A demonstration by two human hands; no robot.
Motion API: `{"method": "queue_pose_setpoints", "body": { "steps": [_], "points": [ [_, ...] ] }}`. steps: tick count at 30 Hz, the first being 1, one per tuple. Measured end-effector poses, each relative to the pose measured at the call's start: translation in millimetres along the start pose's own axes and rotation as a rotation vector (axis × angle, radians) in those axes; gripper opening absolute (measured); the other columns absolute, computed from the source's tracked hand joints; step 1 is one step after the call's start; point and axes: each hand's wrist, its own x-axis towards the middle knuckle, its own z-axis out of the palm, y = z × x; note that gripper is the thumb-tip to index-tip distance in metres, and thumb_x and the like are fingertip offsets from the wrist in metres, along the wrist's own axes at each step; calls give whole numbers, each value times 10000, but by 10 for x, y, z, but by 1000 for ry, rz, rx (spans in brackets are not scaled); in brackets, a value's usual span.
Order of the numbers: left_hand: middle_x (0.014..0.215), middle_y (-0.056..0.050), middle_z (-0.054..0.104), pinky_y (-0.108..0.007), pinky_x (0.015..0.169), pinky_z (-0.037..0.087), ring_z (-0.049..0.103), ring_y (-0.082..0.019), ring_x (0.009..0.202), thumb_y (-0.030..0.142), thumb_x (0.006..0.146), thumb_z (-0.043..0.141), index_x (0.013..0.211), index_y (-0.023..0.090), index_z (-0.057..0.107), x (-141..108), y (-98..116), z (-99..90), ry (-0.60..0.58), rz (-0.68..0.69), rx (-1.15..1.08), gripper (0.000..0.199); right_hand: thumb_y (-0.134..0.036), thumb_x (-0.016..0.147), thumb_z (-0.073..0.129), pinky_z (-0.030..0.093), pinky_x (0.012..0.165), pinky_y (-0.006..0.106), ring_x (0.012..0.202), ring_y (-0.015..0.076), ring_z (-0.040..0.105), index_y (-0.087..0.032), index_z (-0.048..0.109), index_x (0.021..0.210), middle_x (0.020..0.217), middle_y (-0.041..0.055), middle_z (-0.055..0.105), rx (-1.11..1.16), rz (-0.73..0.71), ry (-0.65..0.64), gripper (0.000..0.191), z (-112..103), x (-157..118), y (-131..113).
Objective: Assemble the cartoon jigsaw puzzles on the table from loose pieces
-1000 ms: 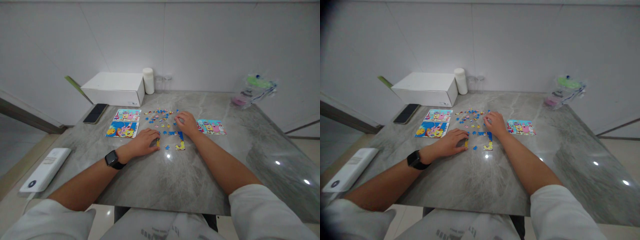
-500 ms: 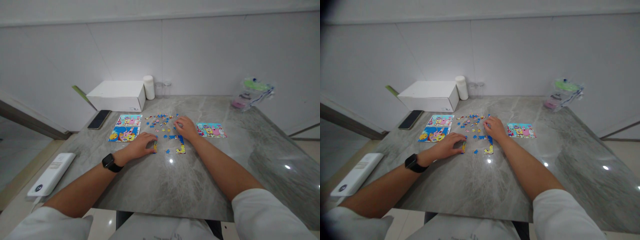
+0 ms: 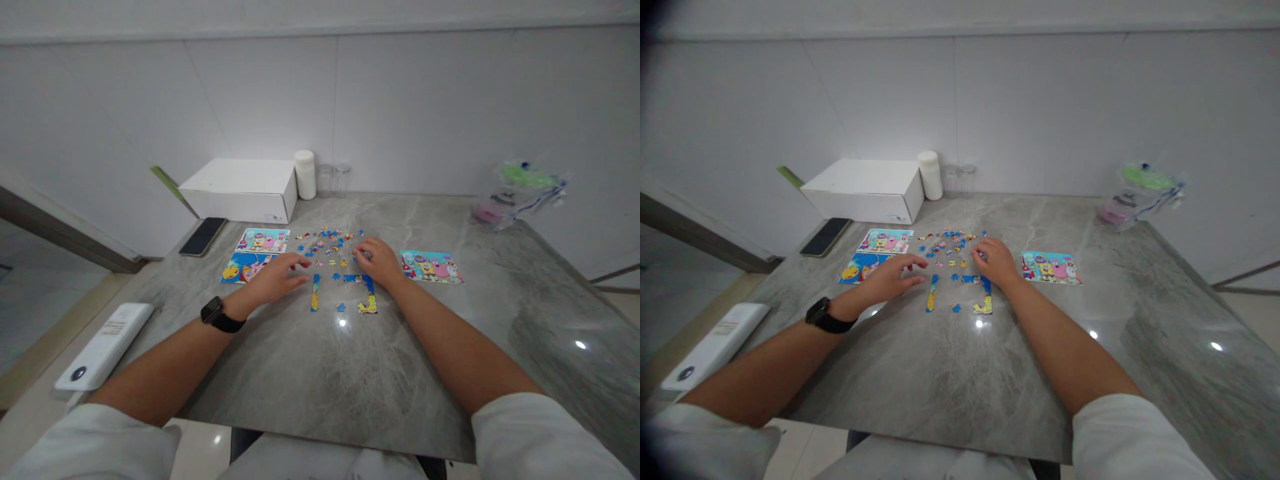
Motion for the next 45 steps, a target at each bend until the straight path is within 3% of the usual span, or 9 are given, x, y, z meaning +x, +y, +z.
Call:
{"method": "queue_pose_setpoints", "body": {
  "steps": [8, 11, 14, 17, 23, 31, 45],
  "points": [
    [1055, -58, 758, -347, 842, 512, 638, -191, 860, 300, 930, 646, 1077, 223, 748, 326, -85, -213, 151, -25, 120, 194, -323, 998, 565, 514, 895, 393, 901, 245, 649, -236, 729, 853, 904, 83, 726, 18, 2, -3, 236, 18, -1, 4],
    [1016, -67, 755, -349, 826, 501, 636, -199, 850, 309, 929, 641, 1021, 213, 760, 442, -47, -205, 140, -13, 173, 179, -327, 1003, 554, 514, 878, 390, 889, 243, 648, -234, 725, 849, 896, 82, 721, 17, 2, -4, 248, 7, -1, -9],
    [950, -61, 753, -339, 795, 492, 642, -205, 829, 321, 891, 689, 953, 217, 772, 503, -6, -109, 54, -13, 191, 147, -326, 998, 556, 514, 875, 390, 893, 243, 648, -234, 722, 847, 893, 81, 724, 23, 3, -8, 242, -3, 4, -24],
    [922, -53, 755, -326, 784, 489, 660, -211, 840, 333, 874, 715, 922, 222, 786, 484, 3, 39, -57, 21, 172, 141, -319, 997, 556, 513, 871, 392, 889, 244, 651, -233, 719, 841, 892, 81, 728, 28, 4, -13, 241, -5, 9, -35],
    [950, -53, 766, -315, 789, 498, 682, -213, 865, 333, 905, 714, 972, 227, 803, 391, -22, 215, -131, 48, 172, 154, -307, 992, 562, 515, 886, 392, 904, 246, 661, -233, 728, 840, 904, 85, 735, 31, 7, -14, 237, 21, 8, -25],
    [1041, -60, 766, -341, 921, 515, 696, -235, 1020, 257, 964, 657, 1014, 235, 803, 356, 22, 224, -130, 129, 230, 156, -290, 984, 586, 509, 883, 373, 898, 239, 659, -225, 736, 848, 903, 78, 736, 47, -7, -5, 212, 55, 3, -3],
    [1035, -55, 772, -340, 872, 513, 691, -226, 943, 263, 942, 680, 1040, 230, 800, 283, 48, 212, -124, 80, 184, 158, -272, 977, 604, 501, 847, 354, 876, 229, 654, -221, 730, 836, 880, 70, 722, 78, -7, -9, 196, 69, 4, 6]
  ]
}}
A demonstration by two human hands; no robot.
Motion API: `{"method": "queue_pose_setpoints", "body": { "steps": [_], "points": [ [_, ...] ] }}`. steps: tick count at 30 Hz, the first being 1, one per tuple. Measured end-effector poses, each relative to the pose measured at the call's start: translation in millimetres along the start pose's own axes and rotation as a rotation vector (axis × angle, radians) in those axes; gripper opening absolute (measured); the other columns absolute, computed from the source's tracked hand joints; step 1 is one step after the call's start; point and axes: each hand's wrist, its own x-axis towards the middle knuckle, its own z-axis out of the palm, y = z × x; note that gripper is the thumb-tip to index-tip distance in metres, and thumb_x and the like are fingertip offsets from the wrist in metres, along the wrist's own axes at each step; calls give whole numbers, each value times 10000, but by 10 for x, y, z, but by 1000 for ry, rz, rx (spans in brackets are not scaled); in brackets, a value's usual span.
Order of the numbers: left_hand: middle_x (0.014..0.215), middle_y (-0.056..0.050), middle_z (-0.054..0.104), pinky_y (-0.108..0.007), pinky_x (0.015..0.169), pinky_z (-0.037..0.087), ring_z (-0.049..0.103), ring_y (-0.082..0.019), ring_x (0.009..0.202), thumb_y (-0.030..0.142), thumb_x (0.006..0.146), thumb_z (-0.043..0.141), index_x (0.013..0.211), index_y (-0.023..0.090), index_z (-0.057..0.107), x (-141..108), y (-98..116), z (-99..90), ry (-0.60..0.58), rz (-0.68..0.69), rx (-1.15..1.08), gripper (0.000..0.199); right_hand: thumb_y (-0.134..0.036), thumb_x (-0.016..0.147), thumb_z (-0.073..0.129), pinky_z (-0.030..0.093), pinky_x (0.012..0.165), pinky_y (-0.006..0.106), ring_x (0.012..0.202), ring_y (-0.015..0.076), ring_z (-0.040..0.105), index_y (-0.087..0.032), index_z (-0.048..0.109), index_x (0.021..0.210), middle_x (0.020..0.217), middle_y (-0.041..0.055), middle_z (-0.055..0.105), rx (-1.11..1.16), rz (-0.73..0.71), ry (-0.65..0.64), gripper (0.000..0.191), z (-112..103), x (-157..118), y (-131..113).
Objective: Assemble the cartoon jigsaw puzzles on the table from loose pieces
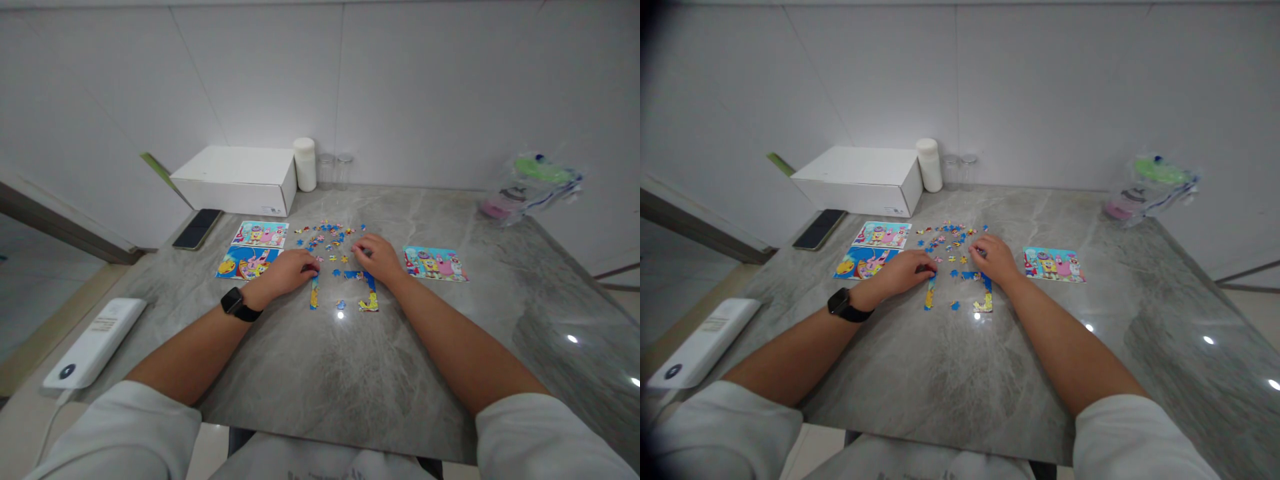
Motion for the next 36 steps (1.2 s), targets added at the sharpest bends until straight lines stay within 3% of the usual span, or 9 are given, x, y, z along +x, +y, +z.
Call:
{"method": "queue_pose_setpoints", "body": {
  "steps": [6, 14, 19, 24, 30, 36],
  "points": [
    [1004, -55, 768, -334, 844, 517, 676, -204, 864, 260, 932, 672, 1016, 218, 796, 46, -126, -78, 58, -68, -36, 156, -271, 979, 601, 504, 839, 355, 870, 230, 657, -224, 724, 826, 883, 69, 726, 4, -10, 7, 201, -6, 3, -15],
    [1081, -99, 750, -382, 888, 514, 685, -273, 995, 291, 928, 671, 1063, 194, 790, 360, -326, -351, 157, -212, 252, 204, -281, 986, 590, 505, 855, 363, 872, 233, 655, -222, 732, 842, 882, 74, 728, -7, -15, -7, 211, 1, 12, -24],
    [1103, -113, 746, -361, 897, 522, 690, -269, 1022, 306, 942, 652, 1076, 187, 798, 534, -363, -194, 162, -289, 268, 231, -275, 988, 584, 503, 844, 359, 873, 230, 658, -220, 731, 839, 893, 75, 732, -19, -4, -16, 216, -21, 0, -25],
    [1081, -102, 736, -354, 900, 519, 688, -252, 993, 366, 973, 630, 1087, 225, 820, 491, -420, -26, 182, -224, 247, 263, -253, 982, 589, 500, 850, 345, 879, 222, 659, -221, 730, 841, 896, 71, 733, -13, 5, -24, 202, -34, 14, -39],
    [1077, -103, 750, -362, 893, 510, 686, -253, 992, 332, 994, 573, 1083, 227, 829, 454, -497, -49, 142, -174, 280, 291, -270, 982, 588, 495, 827, 342, 866, 221, 663, -222, 727, 829, 879, 68, 731, 2, 24, -18, 213, -11, 30, -43],
    [1082, -105, 755, -368, 888, 509, 685, -269, 1008, 334, 951, 631, 1092, 232, 830, 453, -491, -69, 136, -119, 245, 264, -289, 979, 587, 509, 817, 353, 843, 221, 658, -230, 720, 819, 863, 63, 723, 0, 26, -10, 216, -33, 24, -57]
  ]
}}
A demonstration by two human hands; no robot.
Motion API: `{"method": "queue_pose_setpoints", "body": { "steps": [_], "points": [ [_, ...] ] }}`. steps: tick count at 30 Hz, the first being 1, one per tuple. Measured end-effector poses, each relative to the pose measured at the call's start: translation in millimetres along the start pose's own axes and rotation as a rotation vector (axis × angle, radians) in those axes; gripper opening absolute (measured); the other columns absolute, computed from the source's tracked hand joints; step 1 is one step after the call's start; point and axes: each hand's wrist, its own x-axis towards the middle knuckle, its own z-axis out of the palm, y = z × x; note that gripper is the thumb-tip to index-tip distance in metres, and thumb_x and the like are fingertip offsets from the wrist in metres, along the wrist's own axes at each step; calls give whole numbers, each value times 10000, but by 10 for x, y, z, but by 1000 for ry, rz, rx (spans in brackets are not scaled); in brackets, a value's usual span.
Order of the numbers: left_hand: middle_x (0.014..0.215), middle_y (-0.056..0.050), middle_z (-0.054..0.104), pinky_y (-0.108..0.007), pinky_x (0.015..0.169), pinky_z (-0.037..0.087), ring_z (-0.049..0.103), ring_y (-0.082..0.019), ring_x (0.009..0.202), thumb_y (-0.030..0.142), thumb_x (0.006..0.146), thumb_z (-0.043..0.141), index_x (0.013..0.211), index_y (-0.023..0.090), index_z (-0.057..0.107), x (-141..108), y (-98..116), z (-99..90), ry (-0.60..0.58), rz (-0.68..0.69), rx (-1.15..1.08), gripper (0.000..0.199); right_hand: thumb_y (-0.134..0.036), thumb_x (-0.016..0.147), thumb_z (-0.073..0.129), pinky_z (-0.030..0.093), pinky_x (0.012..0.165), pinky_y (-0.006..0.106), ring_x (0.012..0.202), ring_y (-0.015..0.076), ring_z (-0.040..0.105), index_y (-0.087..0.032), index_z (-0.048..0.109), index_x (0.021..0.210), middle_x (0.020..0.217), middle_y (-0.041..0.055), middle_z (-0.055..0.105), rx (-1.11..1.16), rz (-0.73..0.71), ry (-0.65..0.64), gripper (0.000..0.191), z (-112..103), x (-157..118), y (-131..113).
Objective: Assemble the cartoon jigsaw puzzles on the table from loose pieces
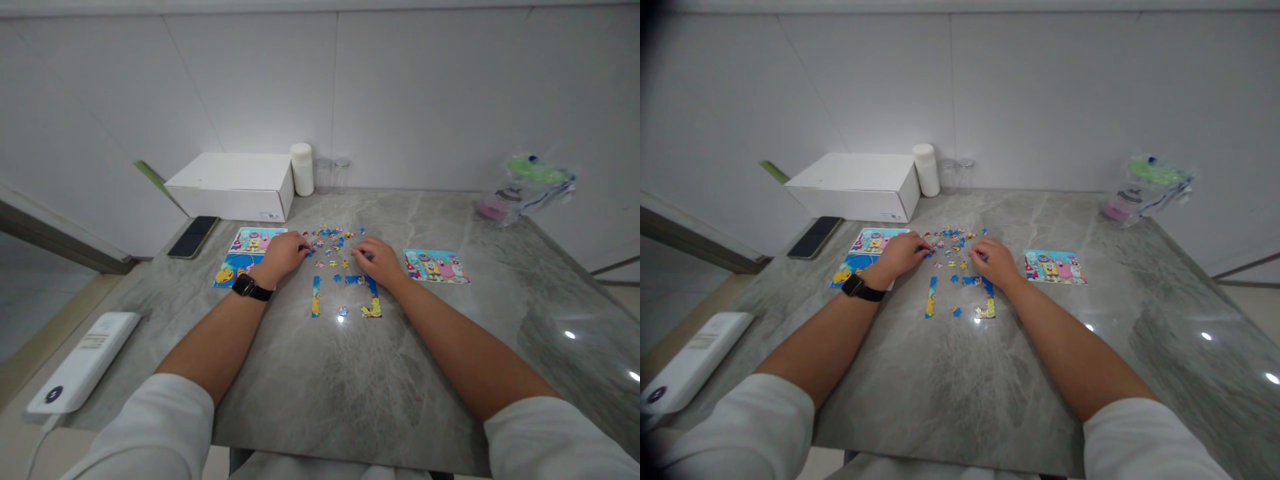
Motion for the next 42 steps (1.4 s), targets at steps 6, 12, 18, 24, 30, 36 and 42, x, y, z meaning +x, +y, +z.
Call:
{"method": "queue_pose_setpoints", "body": {
  "steps": [6, 12, 18, 24, 30, 36, 42],
  "points": [
    [1031, -96, 736, -349, 872, 502, 675, -242, 954, 249, 871, 680, 953, 192, 786, 25, -31, 7, 14, -39, -142, 145, -294, 975, 585, 511, 829, 351, 842, 220, 656, -226, 723, 816, 868, 65, 721, 5, 9, 2, 221, -16, -7, -3],
    [858, -39, 730, -289, 709, 477, 620, -175, 772, 391, 831, 719, 881, 186, 742, 68, 79, -52, 69, -225, -699, 212, -298, 970, 581, 514, 840, 365, 841, 224, 660, -223, 713, 806, 856, 67, 721, 56, 12, 25, 224, -60, -1, -63],
    [772, -5, 633, -249, 606, 440, 525, -112, 654, 522, 745, 804, 829, 172, 707, 23, 595, -83, -15, -268, -1303, 373, -354, 969, 611, 522, 832, 347, 905, 212, 669, -237, 737, 984, 965, 51, 742, 281, 83, 59, 173, -67, 39, -293],
    [738, 3, 609, -234, 554, 393, 492, -100, 629, 493, 744, 820, 820, 176, 719, -6, 868, 18, -34, -257, -1373, 341, -431, 945, 625, 486, 748, 308, 811, 185, 619, -227, 685, 886, 855, 12, 691, 487, 242, 79, 221, -18, 25, -425],
    [767, 4, 619, -241, 552, 385, 508, -107, 641, 466, 771, 752, 794, 183, 678, -12, 889, 20, -38, -317, -1376, 294, -533, 912, 642, 458, 698, 298, 728, 171, 548, -229, 638, 802, 752, -9, 618, 582, 304, 53, 323, 10, 38, -391],
    [722, 24, 560, -236, 541, 355, 461, -100, 602, 483, 803, 733, 837, 187, 675, -7, 843, 56, 14, -269, -1323, 304, -499, 920, 632, 445, 686, 299, 699, 164, 543, -225, 637, 782, 740, -9, 615, 529, 277, 10, 306, 6, 27, -418],
    [704, 26, 574, -238, 569, 350, 462, -104, 608, 535, 804, 723, 858, 181, 693, -19, 820, 95, -15, -196, -1182, 359, -461, 943, 634, 471, 709, 290, 717, 162, 566, -214, 661, 789, 757, 0, 662, 438, 233, -20, 293, -17, 13, -462]
  ]
}}
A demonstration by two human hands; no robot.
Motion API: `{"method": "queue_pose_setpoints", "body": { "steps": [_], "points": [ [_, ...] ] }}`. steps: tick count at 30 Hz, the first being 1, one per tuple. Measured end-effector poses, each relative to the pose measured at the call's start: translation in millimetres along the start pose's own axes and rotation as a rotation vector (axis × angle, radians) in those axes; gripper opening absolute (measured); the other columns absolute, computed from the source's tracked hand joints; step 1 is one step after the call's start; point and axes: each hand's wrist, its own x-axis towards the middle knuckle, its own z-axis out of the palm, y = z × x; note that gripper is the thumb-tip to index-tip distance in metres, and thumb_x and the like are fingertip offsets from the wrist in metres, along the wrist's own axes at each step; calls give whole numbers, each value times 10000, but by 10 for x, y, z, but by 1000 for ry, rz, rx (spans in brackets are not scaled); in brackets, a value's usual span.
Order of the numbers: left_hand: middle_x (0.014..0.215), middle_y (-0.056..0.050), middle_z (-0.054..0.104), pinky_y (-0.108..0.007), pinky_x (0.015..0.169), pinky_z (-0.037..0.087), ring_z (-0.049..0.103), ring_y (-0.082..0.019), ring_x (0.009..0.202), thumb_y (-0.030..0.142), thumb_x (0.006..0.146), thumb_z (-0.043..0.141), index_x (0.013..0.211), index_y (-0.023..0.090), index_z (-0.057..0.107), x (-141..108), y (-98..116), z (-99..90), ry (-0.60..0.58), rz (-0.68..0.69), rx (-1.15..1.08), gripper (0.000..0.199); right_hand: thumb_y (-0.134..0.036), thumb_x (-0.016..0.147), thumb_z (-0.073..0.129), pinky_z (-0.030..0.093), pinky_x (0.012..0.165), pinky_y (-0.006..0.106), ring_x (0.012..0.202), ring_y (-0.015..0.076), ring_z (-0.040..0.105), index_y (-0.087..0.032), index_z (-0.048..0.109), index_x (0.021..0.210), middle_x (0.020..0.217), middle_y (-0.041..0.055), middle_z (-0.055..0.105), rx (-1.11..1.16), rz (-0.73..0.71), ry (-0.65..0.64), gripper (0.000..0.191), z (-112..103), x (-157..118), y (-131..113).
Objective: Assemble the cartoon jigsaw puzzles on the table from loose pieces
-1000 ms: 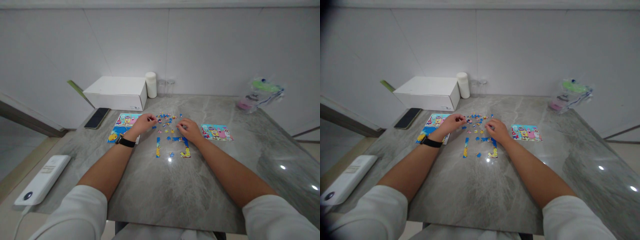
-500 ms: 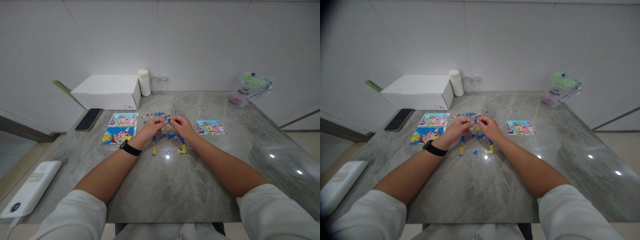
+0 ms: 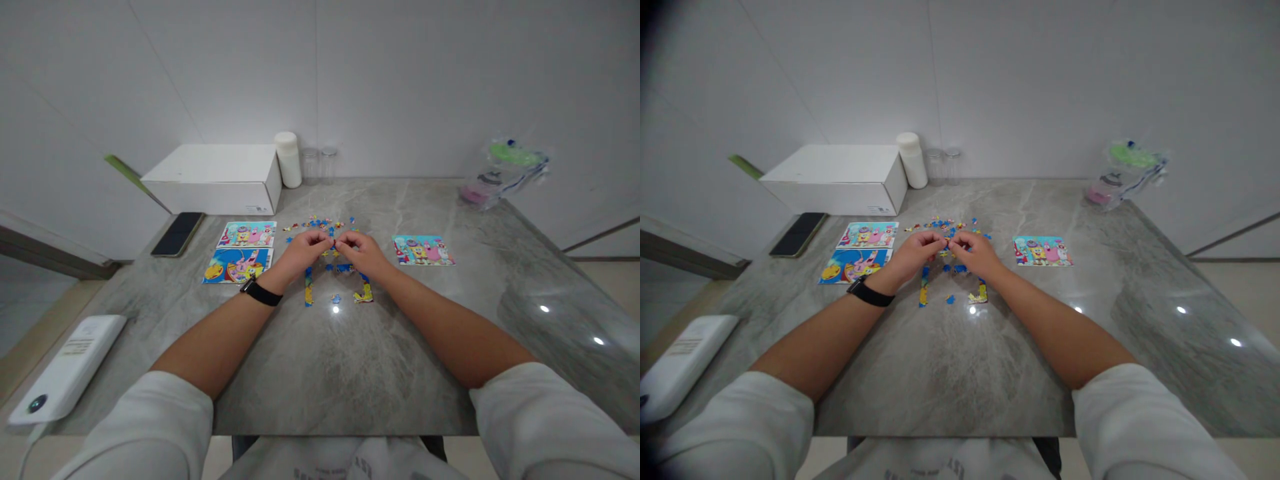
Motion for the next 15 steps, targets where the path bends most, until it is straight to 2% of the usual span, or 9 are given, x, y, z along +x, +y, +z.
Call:
{"method": "queue_pose_setpoints", "body": {
  "steps": [4, 8, 11, 15],
  "points": [
    [696, 23, 584, -243, 606, 381, 495, -118, 639, 511, 813, 711, 840, 183, 699, 12, -16, -10, 18, 11, 22, 330, -439, 975, 606, 482, 743, 299, 768, 176, 608, -216, 681, 819, 803, 10, 687, -31, -20, -12, 282, -7, -2, 20],
    [682, 31, 566, -247, 595, 368, 473, -114, 618, 493, 824, 707, 815, 187, 692, 19, -36, -23, 30, 17, 15, 307, -372, 1010, 524, 502, 855, 343, 912, 208, 657, -227, 692, 934, 922, 38, 716, -77, -113, 45, 234, -27, -11, 25],
    [648, 42, 522, -247, 569, 338, 434, -104, 585, 484, 821, 713, 767, 187, 661, 14, -33, -24, 41, 14, -6, 306, -318, 959, 571, 510, 843, 351, 935, 216, 650, -239, 669, 1053, 1004, 56, 705, -138, -184, 69, 157, -38, -33, -3],
    [627, 48, 496, -250, 561, 326, 422, -101, 574, 468, 822, 713, 724, 190, 621, 4, -3, -9, 64, 16, -24, 308, -277, 877, 665, 520, 846, 372, 939, 235, 637, -252, 644, 1130, 1056, 74, 692, -234, -242, 60, 255, -44, -61, -64]
  ]
}}
